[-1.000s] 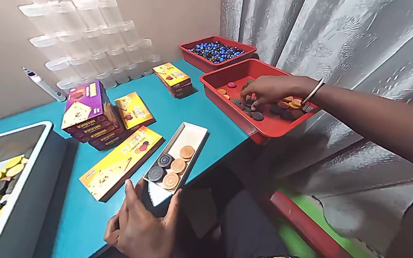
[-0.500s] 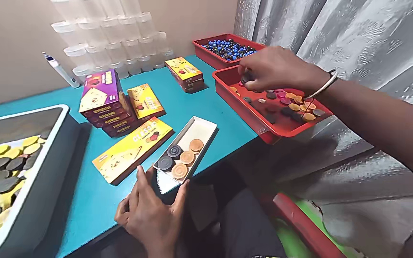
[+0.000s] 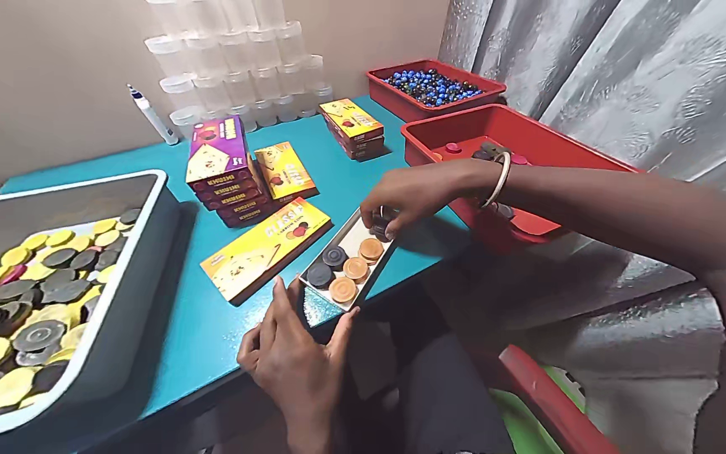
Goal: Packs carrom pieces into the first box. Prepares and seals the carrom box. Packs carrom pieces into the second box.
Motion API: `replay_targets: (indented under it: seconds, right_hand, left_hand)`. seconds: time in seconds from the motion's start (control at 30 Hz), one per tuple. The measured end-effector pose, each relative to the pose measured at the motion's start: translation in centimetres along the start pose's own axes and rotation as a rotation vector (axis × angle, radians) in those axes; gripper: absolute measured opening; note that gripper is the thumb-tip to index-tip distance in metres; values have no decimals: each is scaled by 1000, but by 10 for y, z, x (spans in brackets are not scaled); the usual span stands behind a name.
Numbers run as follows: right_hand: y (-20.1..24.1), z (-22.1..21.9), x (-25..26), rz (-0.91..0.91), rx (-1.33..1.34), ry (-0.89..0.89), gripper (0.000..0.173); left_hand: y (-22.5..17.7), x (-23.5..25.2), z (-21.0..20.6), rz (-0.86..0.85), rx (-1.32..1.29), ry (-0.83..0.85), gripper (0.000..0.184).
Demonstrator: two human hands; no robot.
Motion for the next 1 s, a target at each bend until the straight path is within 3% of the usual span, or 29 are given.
replay_targets:
  seconds: [0.17,0.3,0.67,1.0]
  right_hand:
    - [4,-2,-2,62,9,42,21]
    - [8,0,2,49,-97,-55,14]
    - [22,-6,10,40,-165,-57,15]
    - [7,-4,-1,-25,-141,-98,13]
  left_hand:
    - [0,-1,0,-3,15,6,102]
    - [0,0,0,-12,15,5,101]
    - [0,0,-1,-4,22,14,102]
    - [-1,0,0,1,18,22,101]
Point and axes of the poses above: each hand's wrist, its own x-axis towards the middle knuckle, its own z-axis out of the back of the hand, y = z × x, the point moved 5 cm from there along x, towards the middle knuckle, and after that the axes turned 8 degrees about -x, right-handed, at the moved point
